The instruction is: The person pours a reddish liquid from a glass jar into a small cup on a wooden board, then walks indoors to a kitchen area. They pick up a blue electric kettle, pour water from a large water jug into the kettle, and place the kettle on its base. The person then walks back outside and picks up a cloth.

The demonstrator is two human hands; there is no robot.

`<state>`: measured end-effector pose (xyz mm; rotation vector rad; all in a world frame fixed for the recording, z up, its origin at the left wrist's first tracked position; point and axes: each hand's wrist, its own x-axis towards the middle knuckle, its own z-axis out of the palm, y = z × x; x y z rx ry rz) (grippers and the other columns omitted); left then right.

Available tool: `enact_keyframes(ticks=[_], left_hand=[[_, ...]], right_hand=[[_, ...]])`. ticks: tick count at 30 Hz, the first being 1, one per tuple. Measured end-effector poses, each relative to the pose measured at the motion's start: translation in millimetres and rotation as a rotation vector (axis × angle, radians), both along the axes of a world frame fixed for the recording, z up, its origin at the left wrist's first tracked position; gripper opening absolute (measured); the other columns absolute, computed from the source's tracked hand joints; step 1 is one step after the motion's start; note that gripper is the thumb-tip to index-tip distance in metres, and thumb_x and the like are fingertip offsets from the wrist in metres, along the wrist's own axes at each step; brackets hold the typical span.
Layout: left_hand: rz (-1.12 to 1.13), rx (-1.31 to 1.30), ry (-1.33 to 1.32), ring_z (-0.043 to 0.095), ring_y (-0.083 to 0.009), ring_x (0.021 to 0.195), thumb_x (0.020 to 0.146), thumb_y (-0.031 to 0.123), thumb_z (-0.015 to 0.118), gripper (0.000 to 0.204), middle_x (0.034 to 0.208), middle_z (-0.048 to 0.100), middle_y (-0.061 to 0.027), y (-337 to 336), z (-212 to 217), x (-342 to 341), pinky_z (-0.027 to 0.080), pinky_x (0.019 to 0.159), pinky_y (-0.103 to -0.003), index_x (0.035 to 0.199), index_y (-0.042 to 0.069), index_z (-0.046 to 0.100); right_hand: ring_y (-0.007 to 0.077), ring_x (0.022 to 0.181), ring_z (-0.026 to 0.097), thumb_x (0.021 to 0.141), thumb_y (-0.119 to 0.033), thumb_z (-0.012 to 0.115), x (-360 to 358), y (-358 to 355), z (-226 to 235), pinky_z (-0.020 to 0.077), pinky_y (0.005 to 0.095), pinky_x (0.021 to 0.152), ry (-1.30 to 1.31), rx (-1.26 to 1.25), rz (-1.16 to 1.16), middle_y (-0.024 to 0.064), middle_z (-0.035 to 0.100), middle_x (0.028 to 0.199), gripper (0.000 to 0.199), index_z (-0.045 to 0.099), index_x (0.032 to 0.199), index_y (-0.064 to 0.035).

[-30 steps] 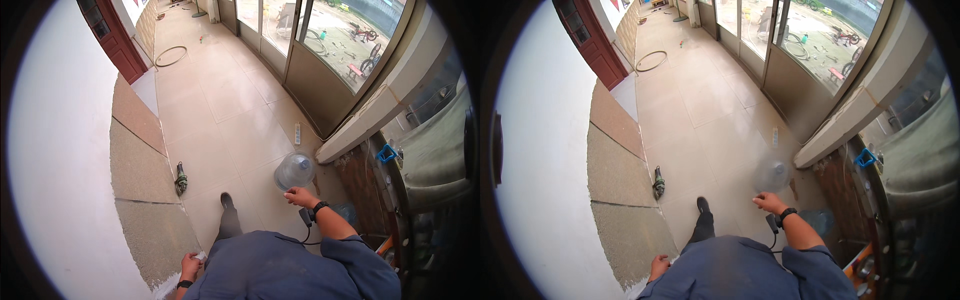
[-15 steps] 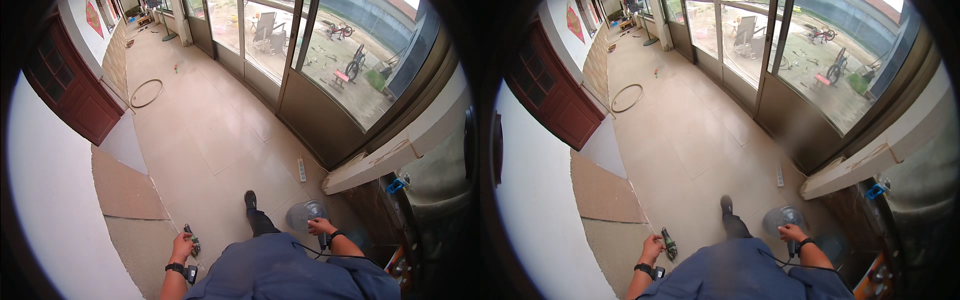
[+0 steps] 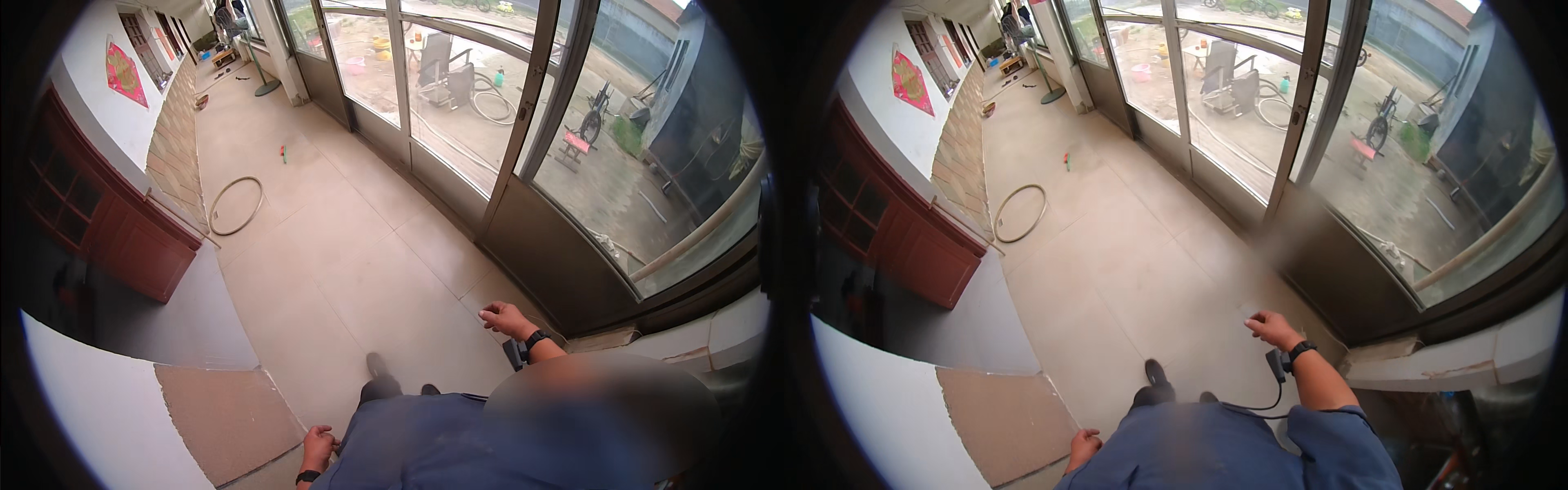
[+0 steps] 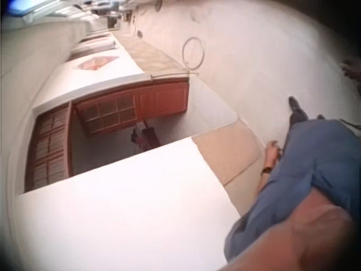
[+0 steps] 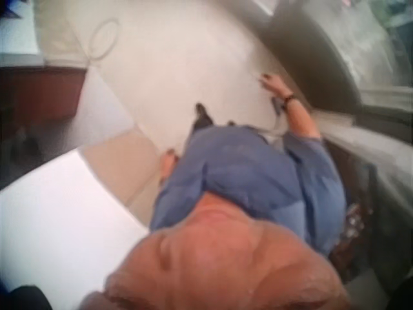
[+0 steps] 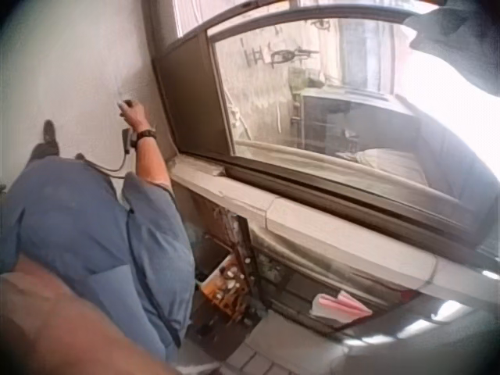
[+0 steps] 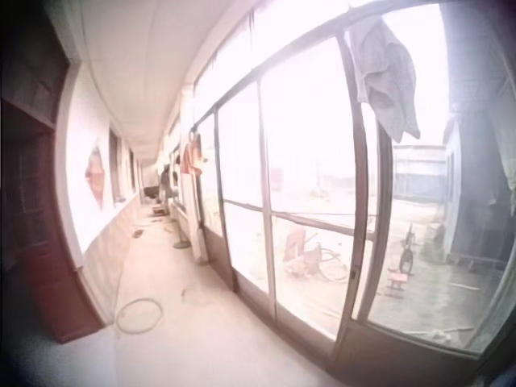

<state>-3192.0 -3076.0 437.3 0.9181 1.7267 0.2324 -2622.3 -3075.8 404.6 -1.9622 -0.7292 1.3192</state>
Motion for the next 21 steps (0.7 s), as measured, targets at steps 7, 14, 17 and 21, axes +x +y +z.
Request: enact_keyframes(ticks=[7,14,17,21], left_hand=[[-0.161,0.03,-0.015,0.069,-0.0191,0.072,0.082,-0.003,0.052,0.037,0.086,0.068,-0.0136,233,-21,55,0.055,0.059,-0.029,0.118,-0.007,0.06],[-0.286,0.065,-0.076,0.07,-0.0188,0.072,0.082,-0.004,0.052,0.035,0.084,0.068,-0.0127,473,-34,116,0.055,0.058,-0.028,0.115,-0.005,0.062],[-0.318,0.085,-0.085,0.07,-0.0183,0.071,0.083,-0.005,0.052,0.033,0.082,0.068,-0.0124,547,-37,162,0.055,0.058,-0.028,0.114,-0.005,0.062],[-0.262,0.11,-0.099,0.069,-0.0184,0.07,0.085,-0.005,0.053,0.031,0.082,0.066,-0.0114,616,-41,231,0.055,0.057,-0.029,0.115,-0.006,0.061]], right_hand=[[0.0181,0.089,0.07,0.092,-0.032,0.074,45,198,37,0.0554,0.0324,0.079,-0.13,0.269,-0.066,0.0105,0.072,0.102,0.043,0.066,0.118,0.0022],[0.0139,0.098,0.066,0.096,-0.02,0.072,114,334,98,0.0541,0.0284,0.084,-0.117,0.519,-0.182,0.0076,0.066,0.114,0.036,0.06,0.124,-0.0013],[0.0139,0.096,0.065,0.094,-0.018,0.072,161,404,142,0.0532,0.0293,0.084,-0.162,0.623,-0.262,0.0074,0.067,0.111,0.035,0.062,0.122,-0.0009],[0.0148,0.096,0.065,0.093,-0.018,0.072,238,496,190,0.0522,0.0283,0.083,-0.356,0.812,-0.31,0.0096,0.068,0.115,0.039,0.06,0.126,-0.0006]])
